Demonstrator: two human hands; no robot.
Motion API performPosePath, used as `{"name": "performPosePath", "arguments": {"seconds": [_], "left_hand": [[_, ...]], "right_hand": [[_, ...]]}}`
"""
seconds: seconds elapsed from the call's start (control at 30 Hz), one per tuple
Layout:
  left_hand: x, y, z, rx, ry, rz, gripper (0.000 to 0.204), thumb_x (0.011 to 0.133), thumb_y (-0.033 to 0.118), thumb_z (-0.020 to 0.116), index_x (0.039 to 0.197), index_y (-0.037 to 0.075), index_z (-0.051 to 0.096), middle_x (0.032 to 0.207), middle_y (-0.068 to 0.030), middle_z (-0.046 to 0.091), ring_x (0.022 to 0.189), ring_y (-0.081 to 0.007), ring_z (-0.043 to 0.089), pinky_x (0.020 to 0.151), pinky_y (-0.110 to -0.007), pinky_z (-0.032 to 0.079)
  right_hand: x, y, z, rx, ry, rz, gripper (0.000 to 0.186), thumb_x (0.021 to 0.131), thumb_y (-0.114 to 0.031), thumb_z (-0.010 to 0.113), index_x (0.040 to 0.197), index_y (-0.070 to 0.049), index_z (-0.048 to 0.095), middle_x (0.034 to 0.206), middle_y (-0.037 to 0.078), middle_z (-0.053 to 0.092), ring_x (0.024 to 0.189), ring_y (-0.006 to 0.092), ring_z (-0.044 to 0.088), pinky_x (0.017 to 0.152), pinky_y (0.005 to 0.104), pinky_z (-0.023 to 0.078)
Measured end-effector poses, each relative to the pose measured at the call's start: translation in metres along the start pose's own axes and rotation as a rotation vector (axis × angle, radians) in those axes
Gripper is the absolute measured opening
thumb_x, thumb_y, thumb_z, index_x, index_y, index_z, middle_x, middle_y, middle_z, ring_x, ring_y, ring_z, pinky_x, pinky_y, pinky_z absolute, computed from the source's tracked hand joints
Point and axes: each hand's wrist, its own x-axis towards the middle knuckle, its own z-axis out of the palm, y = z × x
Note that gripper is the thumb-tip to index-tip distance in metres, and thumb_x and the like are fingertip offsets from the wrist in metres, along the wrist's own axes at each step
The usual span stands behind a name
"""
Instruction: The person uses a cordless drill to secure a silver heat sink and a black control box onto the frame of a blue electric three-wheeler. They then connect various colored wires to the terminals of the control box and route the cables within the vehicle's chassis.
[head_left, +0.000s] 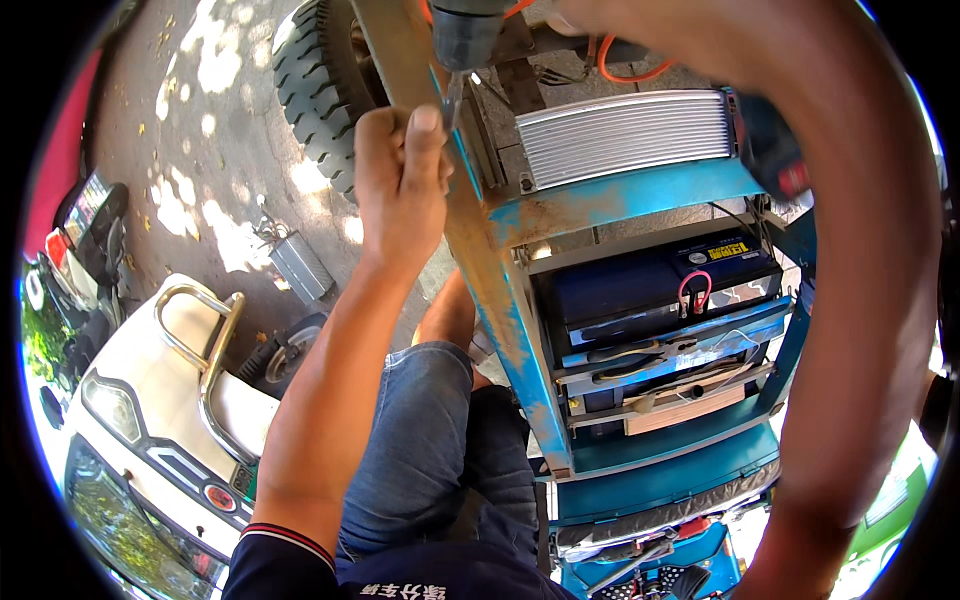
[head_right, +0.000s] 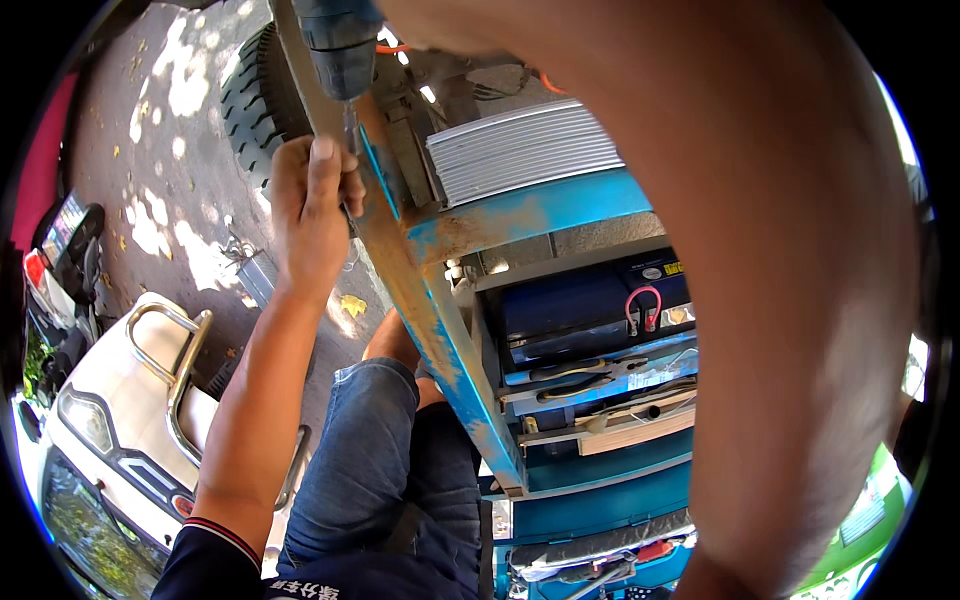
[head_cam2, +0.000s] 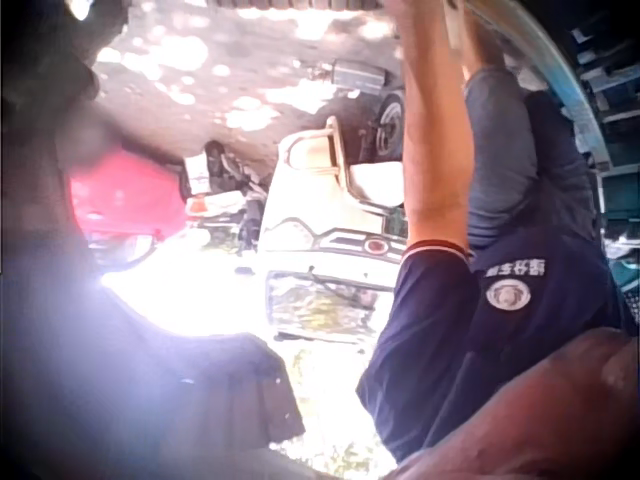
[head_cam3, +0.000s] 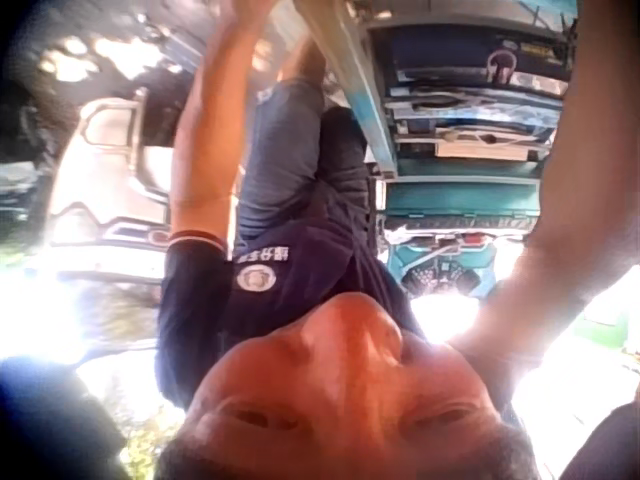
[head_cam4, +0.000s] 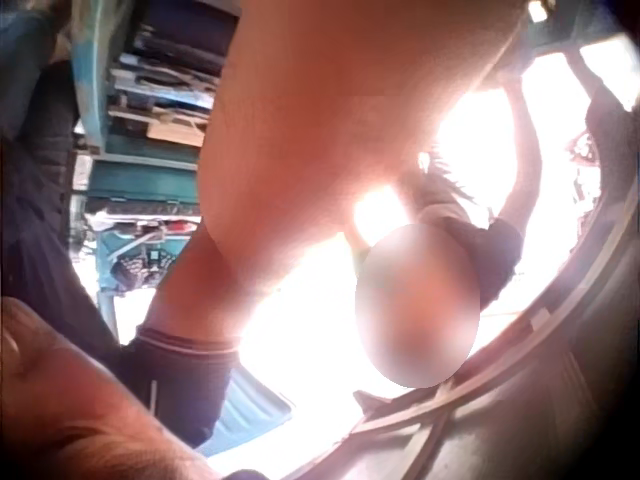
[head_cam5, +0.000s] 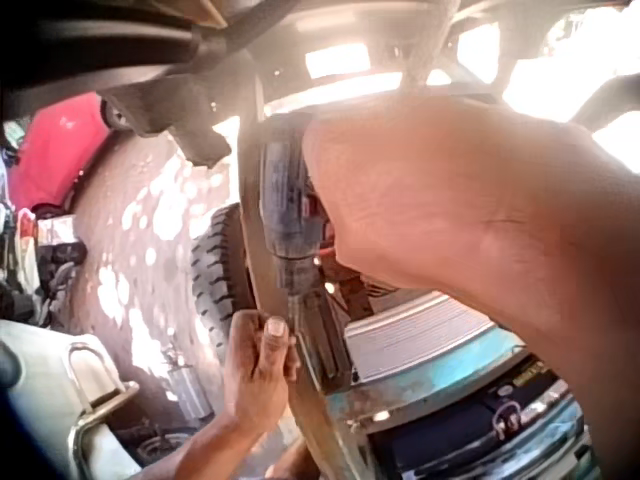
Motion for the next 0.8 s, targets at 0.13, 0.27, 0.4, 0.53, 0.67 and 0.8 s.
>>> {"name": "performPosePath", "arguments": {"seconds": [0.13,0.27,0.4,0.53,0.67,0.8], "left_hand": [[-0.034,0.000,-0.023,0.041,-0.094,0.081,0.028,0.108,0.030,0.059,0.110,0.002,0.055,0.082,-0.0028,0.059,0.068,-0.0075,0.053,0.062,-0.023,0.044],[-0.072,0.021,-0.048,0.129,-0.274,-0.045,0.031,0.108,0.030,0.057,0.119,0.001,0.056,0.096,-0.0077,0.064,0.080,-0.0113,0.059,0.070,-0.026,0.048],[-0.142,0.054,-0.040,-0.263,-0.807,-0.381,0.054,0.109,0.045,0.049,0.133,-0.002,0.054,0.126,-0.0198,0.065,0.102,-0.0237,0.067,0.084,-0.035,0.053],[-0.212,0.088,-0.038,-0.326,-0.979,-0.355,0.065,0.107,0.053,0.049,0.138,-0.004,0.051,0.132,-0.0215,0.063,0.111,-0.0289,0.068,0.088,-0.037,0.055],[-0.258,0.103,-0.034,-0.361,-0.900,-0.211,0.055,0.104,0.037,0.064,0.138,-0.004,0.050,0.130,-0.0172,0.060,0.109,-0.0243,0.065,0.092,-0.035,0.053],[-0.291,0.107,-0.035,-0.242,-0.909,-0.076,0.047,0.093,0.007,0.077,0.134,0.000,0.055,0.127,-0.0111,0.056,0.108,-0.0160,0.058,0.093,-0.030,0.050]], "right_hand": [[-0.089,0.007,-0.019,0.273,0.026,0.464,0.044,0.070,-0.017,0.088,0.107,0.000,0.070,0.092,0.014,0.076,0.083,0.0237,0.073,0.079,0.0391,0.056],[-0.223,-0.038,0.004,0.907,-0.018,0.984,0.047,0.068,-0.016,0.091,0.107,-0.003,0.068,0.096,0.008,0.075,0.086,0.0199,0.071,0.084,0.0361,0.057],[-0.344,-0.118,0.044,1.344,0.110,1.341,0.046,0.068,-0.010,0.090,0.104,0.005,0.067,0.096,0.008,0.074,0.087,0.0150,0.068,0.081,0.0321,0.056],[-0.394,-0.183,0.047,1.653,0.096,1.503,0.045,0.078,-0.020,0.090,0.104,0.006,0.065,0.093,0.006,0.070,0.082,0.0108,0.062,0.075,0.0282,0.053],[-0.424,-0.227,0.034,1.876,0.293,1.476,0.038,0.082,-0.016,0.090,0.103,0.003,0.065,0.088,0.005,0.070,0.078,0.0116,0.065,0.070,0.0284,0.053],[-0.444,-0.256,0.029,1.942,0.388,1.447,0.043,0.081,-0.015,0.091,0.108,0.004,0.064,0.097,0.006,0.071,0.087,0.0112,0.065,0.077,0.0283,0.054]]}}
